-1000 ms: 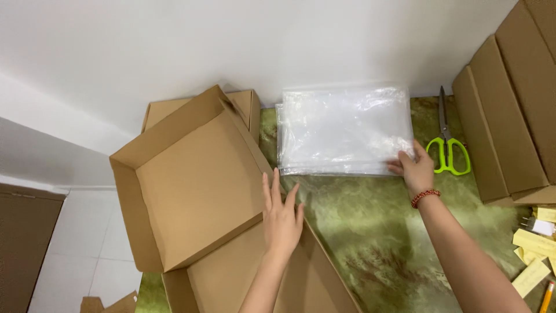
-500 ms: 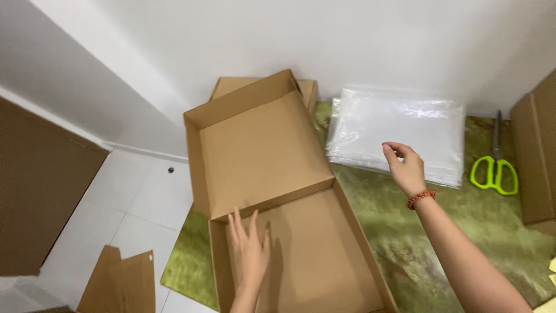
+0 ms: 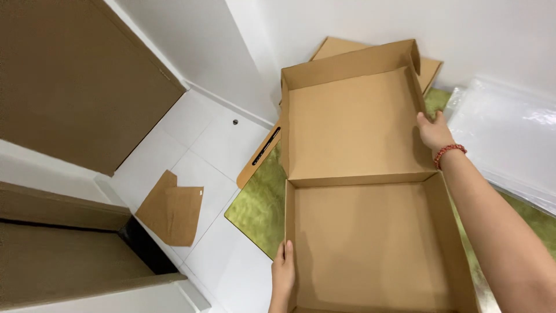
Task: The person unpacks a yellow shirt from a plastic bag inside a cardboard box, hangs it on a hanger, and then repacks the box with bubble wrap. They close the box, stack it with others, and tie a ribbon around a different box.
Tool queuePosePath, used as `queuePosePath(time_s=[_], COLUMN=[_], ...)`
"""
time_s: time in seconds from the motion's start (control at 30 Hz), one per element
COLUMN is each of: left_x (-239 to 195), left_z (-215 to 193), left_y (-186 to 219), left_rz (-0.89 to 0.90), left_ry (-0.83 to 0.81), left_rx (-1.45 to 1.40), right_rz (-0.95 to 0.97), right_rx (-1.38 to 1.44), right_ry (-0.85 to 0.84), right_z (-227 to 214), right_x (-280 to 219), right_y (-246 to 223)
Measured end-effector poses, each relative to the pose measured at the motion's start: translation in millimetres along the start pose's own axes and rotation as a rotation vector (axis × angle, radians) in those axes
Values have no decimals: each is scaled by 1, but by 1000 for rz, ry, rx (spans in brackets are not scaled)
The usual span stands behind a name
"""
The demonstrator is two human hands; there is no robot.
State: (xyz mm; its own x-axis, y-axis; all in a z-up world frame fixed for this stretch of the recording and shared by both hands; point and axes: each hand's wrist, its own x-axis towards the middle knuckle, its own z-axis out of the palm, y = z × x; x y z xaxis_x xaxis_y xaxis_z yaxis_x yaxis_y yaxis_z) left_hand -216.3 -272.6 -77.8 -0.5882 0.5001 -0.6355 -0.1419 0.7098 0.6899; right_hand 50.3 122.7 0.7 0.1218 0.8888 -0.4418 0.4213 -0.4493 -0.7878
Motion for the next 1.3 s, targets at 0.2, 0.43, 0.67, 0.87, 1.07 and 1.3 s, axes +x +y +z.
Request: queuePosePath(time_s=[0.2, 0.43, 0.67, 0.87, 1.07, 1.3], left_x=[26, 51, 68, 107, 141, 100], left_z=[6, 10, 18, 32, 39, 4], left_y=[-19, -8, 15, 12, 8, 29], left_rz=[115, 207, 299, 373, 349, 609], left_ry=[2, -106, -182, -201, -233, -300], left_rx=[11, -116, -70, 10, 79, -18], right_rz=[-256, -568, -276, -129, -309, -645], right_rx=[46, 46, 152, 580, 630, 599], right_ry=[70, 179, 170, 77, 69, 116], right_z=[12, -15, -47, -74, -101, -118], right_x=[-2, -35, -106, -121, -193, -282], right_y=[28, 74, 86, 118, 118, 126])
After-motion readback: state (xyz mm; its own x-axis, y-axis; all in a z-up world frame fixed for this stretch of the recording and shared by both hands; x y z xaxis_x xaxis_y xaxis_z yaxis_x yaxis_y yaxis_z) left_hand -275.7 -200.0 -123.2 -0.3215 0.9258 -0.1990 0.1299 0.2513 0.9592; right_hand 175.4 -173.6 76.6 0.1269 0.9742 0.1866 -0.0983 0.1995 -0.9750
